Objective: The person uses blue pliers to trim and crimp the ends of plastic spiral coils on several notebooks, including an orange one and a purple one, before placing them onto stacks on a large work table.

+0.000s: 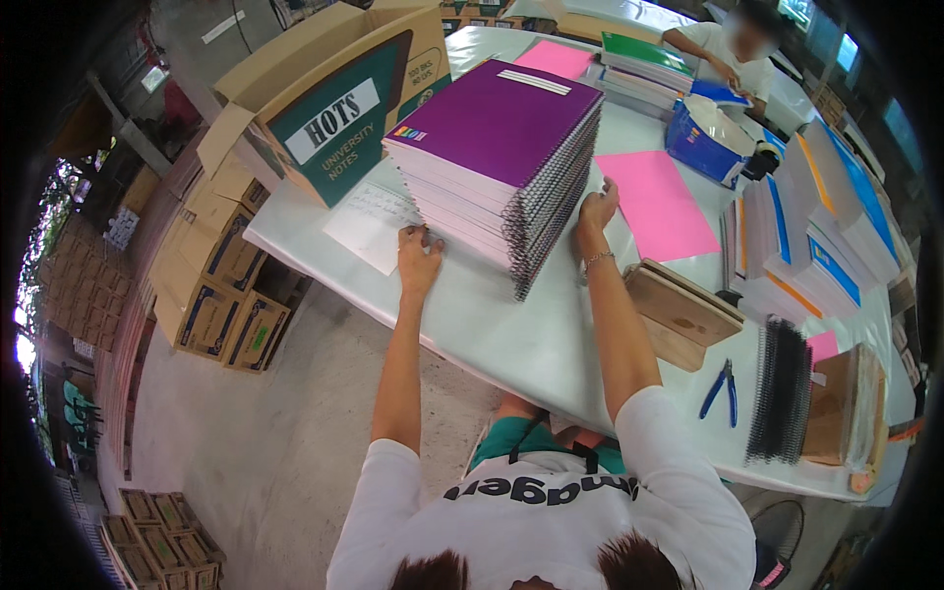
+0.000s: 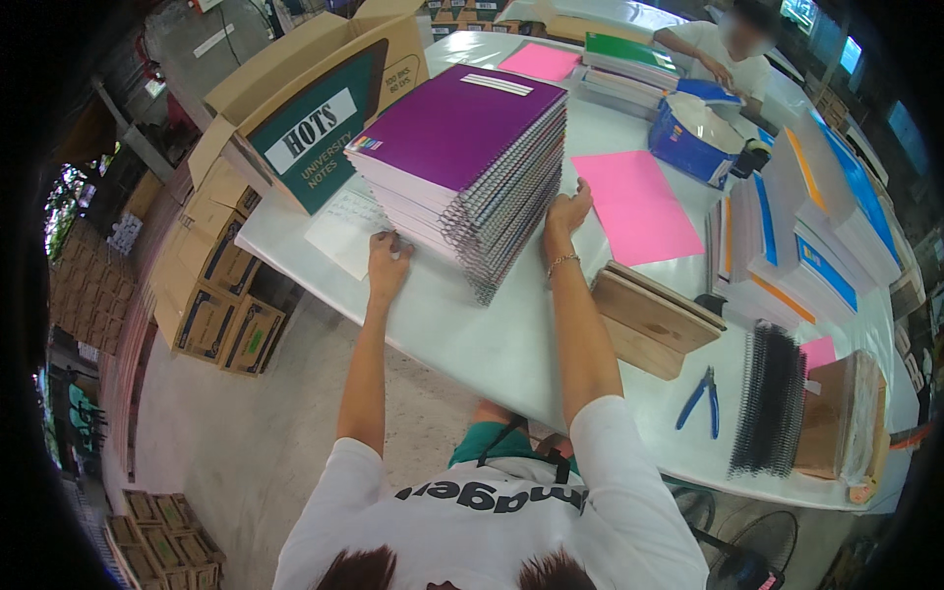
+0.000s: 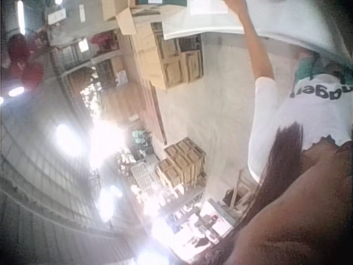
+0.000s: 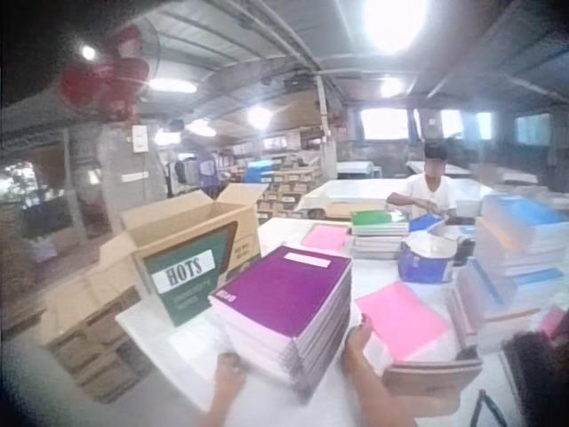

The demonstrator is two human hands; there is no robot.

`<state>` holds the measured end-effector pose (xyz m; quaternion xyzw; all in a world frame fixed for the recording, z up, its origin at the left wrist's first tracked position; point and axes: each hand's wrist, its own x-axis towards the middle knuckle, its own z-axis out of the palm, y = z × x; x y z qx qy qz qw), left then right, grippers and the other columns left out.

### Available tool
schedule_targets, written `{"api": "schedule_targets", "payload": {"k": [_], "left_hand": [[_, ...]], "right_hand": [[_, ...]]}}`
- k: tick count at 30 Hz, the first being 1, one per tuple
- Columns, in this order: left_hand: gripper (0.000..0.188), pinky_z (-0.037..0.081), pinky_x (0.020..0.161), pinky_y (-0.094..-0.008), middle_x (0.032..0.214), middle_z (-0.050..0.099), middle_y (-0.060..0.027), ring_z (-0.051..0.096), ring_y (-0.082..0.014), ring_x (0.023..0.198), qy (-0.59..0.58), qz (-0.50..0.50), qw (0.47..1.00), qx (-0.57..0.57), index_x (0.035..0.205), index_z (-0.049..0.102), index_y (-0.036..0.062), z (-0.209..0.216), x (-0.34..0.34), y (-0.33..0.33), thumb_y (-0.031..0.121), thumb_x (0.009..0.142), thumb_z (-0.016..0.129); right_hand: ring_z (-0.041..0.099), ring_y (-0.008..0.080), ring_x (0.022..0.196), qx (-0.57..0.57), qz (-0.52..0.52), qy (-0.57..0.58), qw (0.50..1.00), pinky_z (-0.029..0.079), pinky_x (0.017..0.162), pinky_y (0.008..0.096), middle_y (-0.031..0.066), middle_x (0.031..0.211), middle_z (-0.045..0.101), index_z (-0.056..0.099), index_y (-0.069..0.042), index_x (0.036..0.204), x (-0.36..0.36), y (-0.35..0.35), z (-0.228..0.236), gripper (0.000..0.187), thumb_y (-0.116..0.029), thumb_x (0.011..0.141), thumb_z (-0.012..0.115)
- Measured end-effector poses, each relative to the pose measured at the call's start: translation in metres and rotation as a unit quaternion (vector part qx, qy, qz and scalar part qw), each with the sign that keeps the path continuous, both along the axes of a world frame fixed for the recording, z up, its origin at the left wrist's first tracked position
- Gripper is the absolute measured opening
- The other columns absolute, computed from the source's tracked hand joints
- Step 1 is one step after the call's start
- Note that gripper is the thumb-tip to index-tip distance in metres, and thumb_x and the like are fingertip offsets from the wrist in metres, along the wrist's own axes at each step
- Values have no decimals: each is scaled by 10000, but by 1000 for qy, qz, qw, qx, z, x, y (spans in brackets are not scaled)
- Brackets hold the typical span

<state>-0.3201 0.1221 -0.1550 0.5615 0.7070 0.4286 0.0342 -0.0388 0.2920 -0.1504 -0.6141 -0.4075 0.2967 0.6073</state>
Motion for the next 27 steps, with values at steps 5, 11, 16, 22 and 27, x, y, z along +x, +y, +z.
{"api": "schedule_targets", "payload": {"k": [5,11,16,22,27], "left_hand": [[454,504,805,-399,1145,544,-166,590,-273,854,-7,-9,999,-51,1156,628,-28,4,-14,-8,140,754,754],[367,500,839,-445,1202,552,-173,612,-371,970,9,-23,999,-33,1126,640,-14,-2,-28,-5,58,769,602],[323,496,842,-450,1179,586,-148,614,-376,982,-8,-4,1000,-17,1090,658,-12,1,-14,8,76,805,534],[281,495,815,-436,1143,607,-128,615,-370,961,16,23,1000,13,1059,674,12,-6,-21,1,78,833,520],[299,494,815,-439,1116,611,-139,611,-375,960,28,37,999,24,1053,671,9,-1,-15,1,73,816,501]], "right_hand": [[634,376,1066,80,140,-119,980,434,948,469,216,1060,690,579,-75,1259,4,22,-20,520,-70,753,460],[619,406,1086,-7,166,-244,955,417,945,520,224,1101,682,568,-113,1289,8,32,-18,508,-151,792,467],[603,410,1115,-40,179,-250,951,396,959,546,220,1125,674,552,-145,1316,28,49,-17,505,-178,819,470],[582,393,1148,-67,154,-268,949,378,969,557,192,1148,672,573,-143,1264,9,24,-3,456,-201,823,473],[575,395,1109,-64,132,-285,947,383,948,557,182,1099,674,585,-108,1210,18,-4,1,423,-190,805,494]]}}
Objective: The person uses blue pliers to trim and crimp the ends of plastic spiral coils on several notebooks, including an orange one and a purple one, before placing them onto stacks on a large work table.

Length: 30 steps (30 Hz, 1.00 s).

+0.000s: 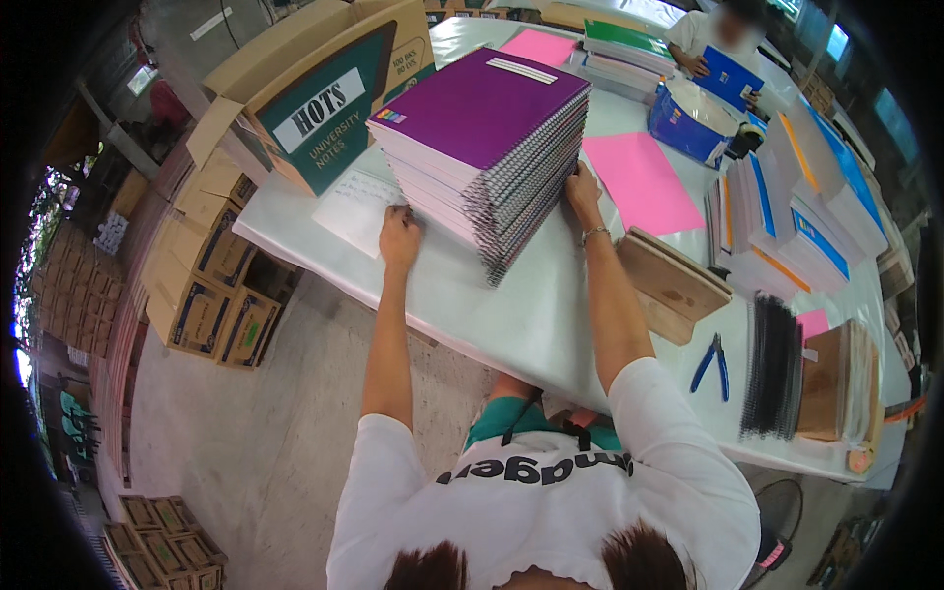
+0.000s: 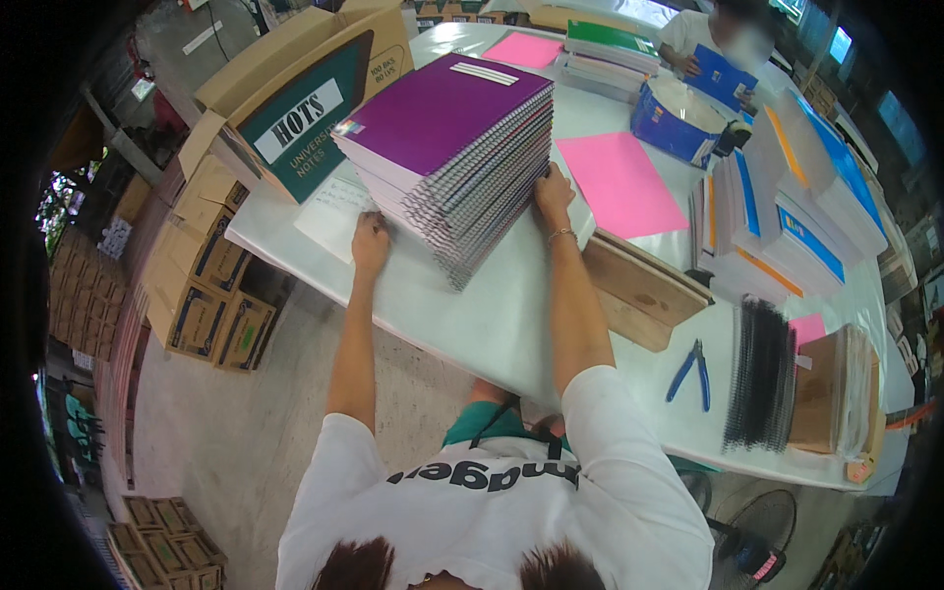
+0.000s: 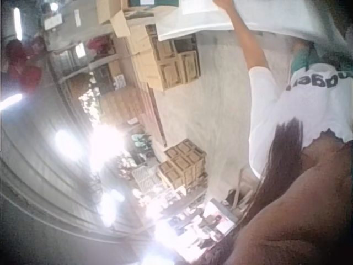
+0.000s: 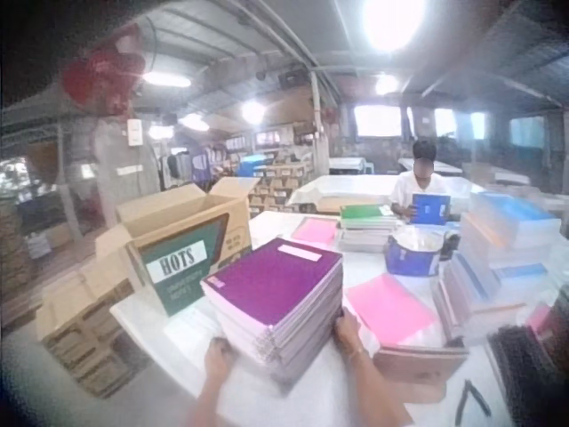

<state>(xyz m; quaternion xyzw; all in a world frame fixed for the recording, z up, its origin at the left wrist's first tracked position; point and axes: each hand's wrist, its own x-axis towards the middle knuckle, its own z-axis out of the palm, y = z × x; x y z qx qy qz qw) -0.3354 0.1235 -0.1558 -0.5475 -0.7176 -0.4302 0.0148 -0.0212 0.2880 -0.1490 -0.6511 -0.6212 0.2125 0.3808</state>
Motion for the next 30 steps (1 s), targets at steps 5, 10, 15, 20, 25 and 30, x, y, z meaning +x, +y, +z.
{"api": "schedule_targets", "payload": {"k": [5,10,15,20,25,30], "left_hand": [[342,493,819,-442,1111,613,-150,609,-386,970,33,-14,999,-18,1076,662,5,-3,3,-2,64,793,480],[352,492,837,-440,1102,610,-187,602,-397,979,111,-31,991,75,1100,649,-17,-18,-14,1,73,803,482],[439,478,902,-387,1147,588,-184,589,-330,1029,17,-78,996,25,1289,567,-2,-20,-8,-7,56,859,501],[446,444,959,-331,1176,557,-126,544,-213,1053,-236,-96,967,25,1394,500,36,-12,13,-61,101,956,549],[396,421,980,-310,1198,550,-78,509,-166,1074,-285,-146,947,-8,1362,541,45,12,41,-110,162,984,566],[430,437,989,-344,1259,551,-104,532,-193,1099,-364,-112,924,-8,1355,542,30,54,70,-131,276,1002,544]], "right_hand": [[573,397,1013,12,-59,-24,998,385,918,536,218,1017,657,586,-65,1190,1,-49,-7,421,-139,779,532],[534,423,1042,5,-54,11,998,370,954,510,258,1068,619,522,-12,1283,1,-81,11,521,-78,766,538],[411,418,1268,71,52,190,978,312,1081,489,254,1312,515,275,3,1479,0,-164,10,663,-12,855,497],[437,395,1297,186,9,-7,983,264,1121,470,192,1350,543,561,-30,1313,82,-306,42,434,-13,879,560],[309,391,1390,-25,-273,-314,909,251,1048,634,228,1487,356,310,-127,1509,228,-329,5,712,-538,960,502],[244,393,1419,-127,-243,-324,906,238,1028,663,208,1538,279,268,-172,1529,255,-344,-15,812,-650,913,493]]}}
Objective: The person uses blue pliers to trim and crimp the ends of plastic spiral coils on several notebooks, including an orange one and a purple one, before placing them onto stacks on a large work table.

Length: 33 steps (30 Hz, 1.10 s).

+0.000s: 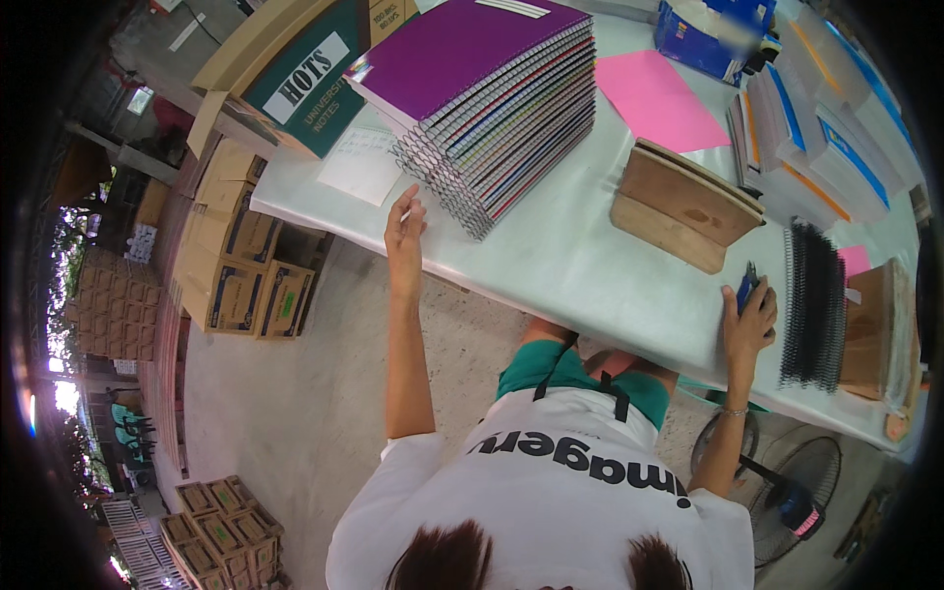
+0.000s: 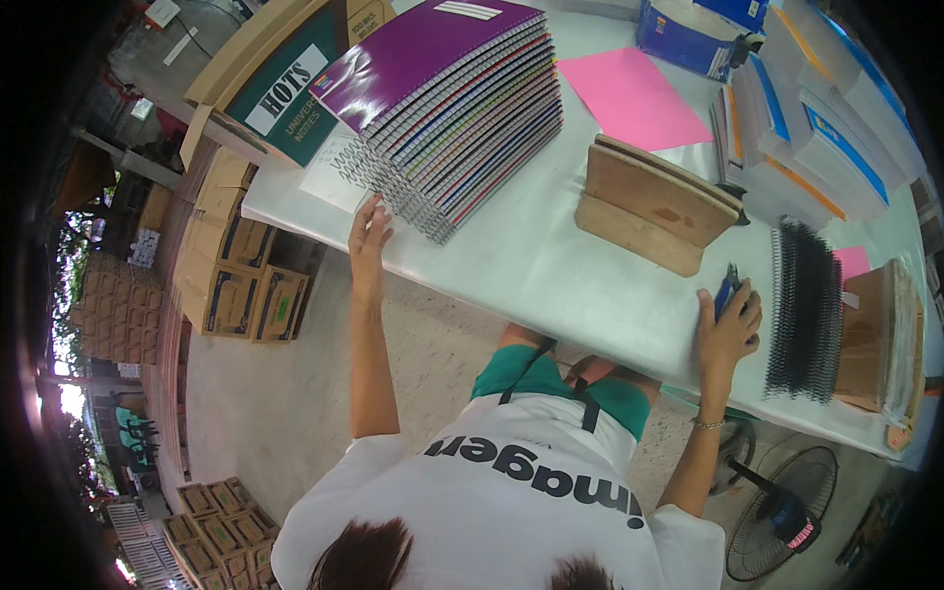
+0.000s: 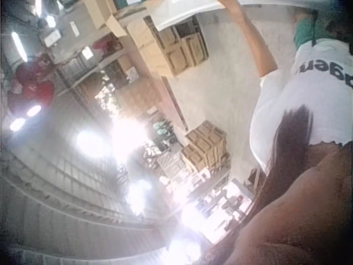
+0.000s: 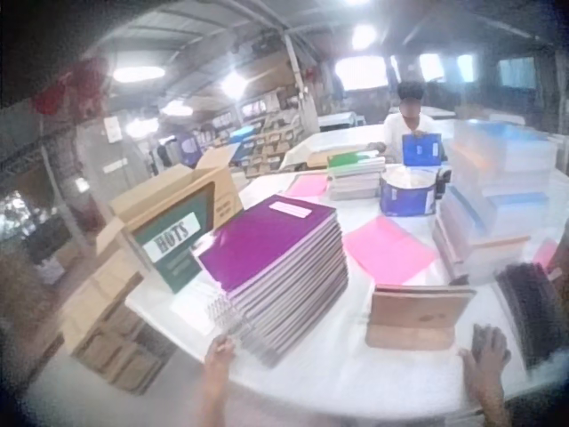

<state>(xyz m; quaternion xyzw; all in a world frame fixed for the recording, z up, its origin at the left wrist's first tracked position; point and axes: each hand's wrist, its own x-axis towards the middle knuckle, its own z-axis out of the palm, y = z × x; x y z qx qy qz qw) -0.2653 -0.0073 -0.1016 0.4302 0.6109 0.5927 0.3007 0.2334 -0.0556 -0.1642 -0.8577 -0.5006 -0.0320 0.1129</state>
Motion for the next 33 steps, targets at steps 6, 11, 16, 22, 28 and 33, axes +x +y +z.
{"api": "schedule_targets", "payload": {"k": [6,11,16,22,28,33], "left_hand": [[415,447,975,-334,1151,554,-85,546,-169,1082,2,54,996,72,1343,549,29,46,17,-16,272,1007,531],[344,452,947,-318,1074,557,-43,546,-134,1036,-4,72,991,110,1308,571,32,69,18,-27,209,1019,510],[314,451,957,-305,1045,561,-21,550,-111,987,-23,69,988,137,1285,579,30,70,21,-31,184,1019,516],[307,448,969,-309,1031,562,-20,555,-112,971,-58,68,982,168,1268,572,16,84,36,-35,185,1017,524],[324,444,966,-312,1076,559,-40,554,-126,994,-48,55,977,199,1289,552,11,97,48,-27,184,1015,526],[365,455,956,-325,1148,556,-78,551,-152,1053,-5,75,977,202,1305,547,16,110,63,-19,222,1003,551]], "right_hand": [[415,356,1235,6,-37,1,999,345,959,578,184,1327,434,393,-123,1460,-3,-26,17,583,-459,993,492],[553,233,972,229,61,407,882,444,901,376,108,1134,564,505,-56,1369,-3,-14,58,587,-520,1026,399],[557,146,891,75,157,797,579,491,800,328,23,1067,563,512,-68,1356,-70,17,146,661,-607,991,396],[569,168,919,-25,317,656,685,489,810,358,55,1088,573,497,-68,1321,-140,55,174,525,-494,1021,439],[532,283,964,141,478,234,835,418,840,437,154,1056,547,481,-78,1288,-200,70,202,429,-357,973,567],[511,329,977,201,489,113,841,394,871,460,177,1082,536,505,-78,1275,-229,77,215,440,-342,940,612]]}}
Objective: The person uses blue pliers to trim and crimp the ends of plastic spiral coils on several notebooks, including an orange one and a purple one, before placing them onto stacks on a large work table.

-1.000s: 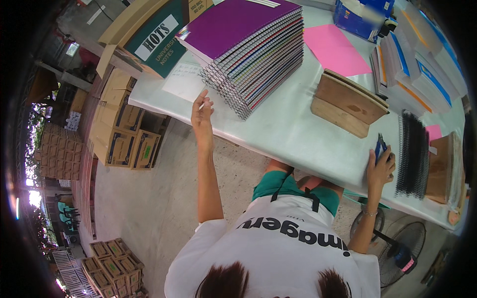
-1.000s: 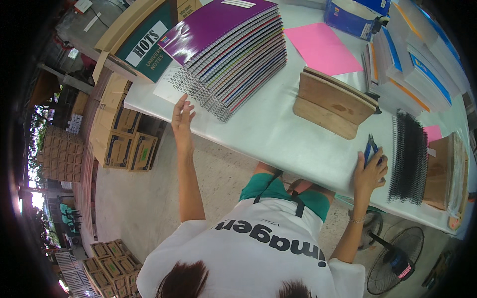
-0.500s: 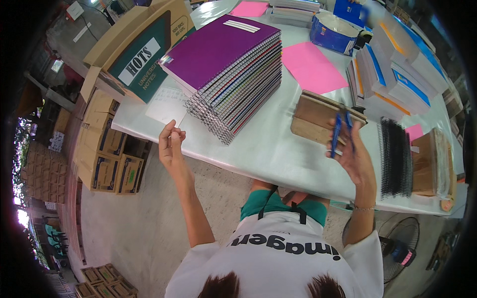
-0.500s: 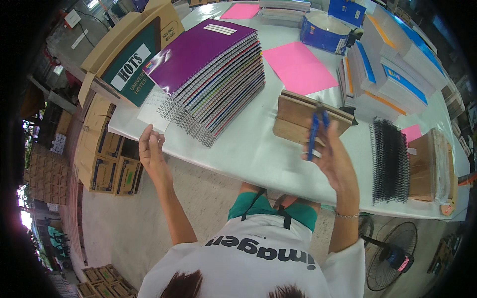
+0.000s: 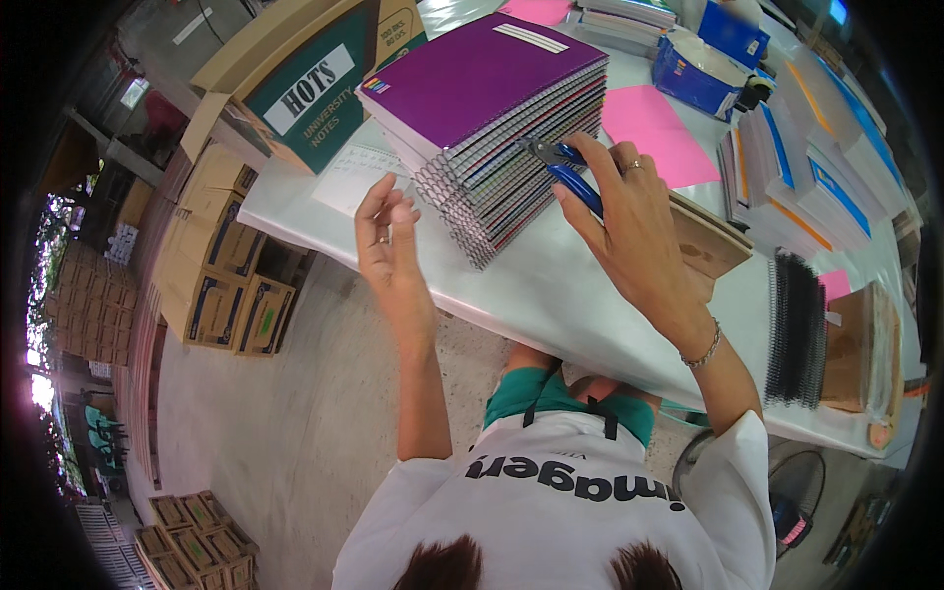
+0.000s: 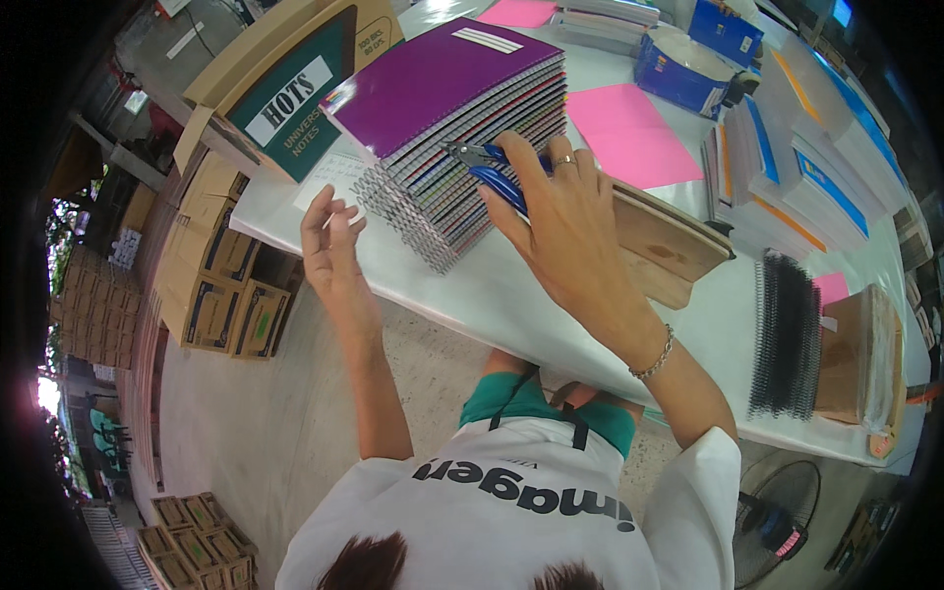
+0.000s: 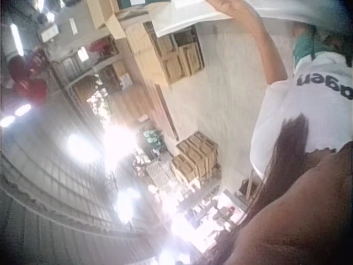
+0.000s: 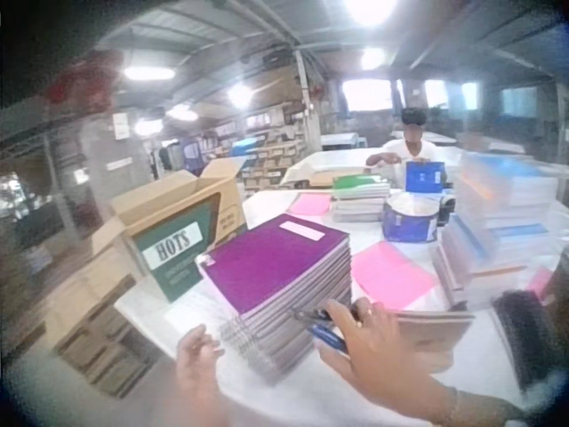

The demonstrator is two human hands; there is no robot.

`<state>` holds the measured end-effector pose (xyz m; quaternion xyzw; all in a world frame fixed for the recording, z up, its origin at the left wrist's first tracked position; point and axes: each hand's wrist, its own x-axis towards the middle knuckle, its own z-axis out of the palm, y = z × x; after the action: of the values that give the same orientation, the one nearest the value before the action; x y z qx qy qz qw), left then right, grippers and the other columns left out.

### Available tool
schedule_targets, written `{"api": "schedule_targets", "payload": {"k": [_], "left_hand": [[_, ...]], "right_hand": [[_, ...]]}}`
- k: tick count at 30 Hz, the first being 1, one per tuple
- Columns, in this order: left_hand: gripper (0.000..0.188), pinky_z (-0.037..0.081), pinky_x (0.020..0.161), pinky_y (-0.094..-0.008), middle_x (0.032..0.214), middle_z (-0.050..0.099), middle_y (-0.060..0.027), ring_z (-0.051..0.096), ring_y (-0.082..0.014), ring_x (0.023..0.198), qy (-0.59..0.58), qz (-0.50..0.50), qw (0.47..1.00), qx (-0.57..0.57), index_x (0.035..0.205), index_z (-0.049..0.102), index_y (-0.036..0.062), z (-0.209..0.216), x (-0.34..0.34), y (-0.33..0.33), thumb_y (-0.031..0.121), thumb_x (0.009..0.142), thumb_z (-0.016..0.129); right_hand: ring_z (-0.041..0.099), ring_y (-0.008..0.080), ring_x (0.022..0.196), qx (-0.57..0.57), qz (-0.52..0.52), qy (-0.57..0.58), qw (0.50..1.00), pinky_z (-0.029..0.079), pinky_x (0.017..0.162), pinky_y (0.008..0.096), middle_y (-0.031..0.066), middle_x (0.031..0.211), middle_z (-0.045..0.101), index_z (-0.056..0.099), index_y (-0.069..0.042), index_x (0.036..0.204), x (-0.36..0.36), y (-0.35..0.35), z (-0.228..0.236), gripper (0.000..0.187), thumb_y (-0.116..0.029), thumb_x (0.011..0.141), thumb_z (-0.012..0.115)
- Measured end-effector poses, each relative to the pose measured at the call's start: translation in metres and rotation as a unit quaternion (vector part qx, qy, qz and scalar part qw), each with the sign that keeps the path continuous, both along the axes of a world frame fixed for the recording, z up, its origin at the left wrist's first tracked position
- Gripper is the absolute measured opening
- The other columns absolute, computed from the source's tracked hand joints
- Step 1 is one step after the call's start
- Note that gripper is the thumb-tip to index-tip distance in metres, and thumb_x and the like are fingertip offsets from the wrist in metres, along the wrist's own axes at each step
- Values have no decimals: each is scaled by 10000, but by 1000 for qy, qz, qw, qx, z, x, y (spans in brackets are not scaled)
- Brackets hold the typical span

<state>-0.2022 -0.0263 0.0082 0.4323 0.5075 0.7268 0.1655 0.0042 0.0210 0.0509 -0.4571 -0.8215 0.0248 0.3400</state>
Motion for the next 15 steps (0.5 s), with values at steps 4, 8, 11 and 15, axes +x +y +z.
{"api": "schedule_targets", "payload": {"k": [4,8,11,15], "left_hand": [[419,462,940,-329,1172,553,-107,529,-179,1105,21,0,1000,-2,1306,550,18,4,6,3,224,952,639],[430,454,934,-314,1183,552,-115,527,-177,1091,28,-7,1000,-4,1297,556,13,2,9,10,199,928,676],[415,456,913,-297,1159,565,-105,541,-160,1054,25,-3,1000,-4,1279,568,6,4,10,16,198,928,679],[383,492,890,-307,1136,597,-118,560,-169,1040,-2,-27,1000,-8,1232,595,-18,6,7,20,144,903,705]], "right_hand": [[507,338,987,84,-5,-24,996,386,888,469,182,1090,535,531,-69,1253,-11,1,-6,452,-359,922,634],[509,341,994,92,-3,-39,995,396,877,470,168,1090,530,547,-74,1246,-19,0,-6,459,-372,911,644],[504,332,990,122,2,-41,992,386,869,462,167,1077,530,551,-72,1227,-27,1,-10,454,-379,906,648],[498,323,971,140,13,-26,990,376,853,460,163,1055,531,557,-71,1190,-37,2,-13,437,-379,896,657]]}}
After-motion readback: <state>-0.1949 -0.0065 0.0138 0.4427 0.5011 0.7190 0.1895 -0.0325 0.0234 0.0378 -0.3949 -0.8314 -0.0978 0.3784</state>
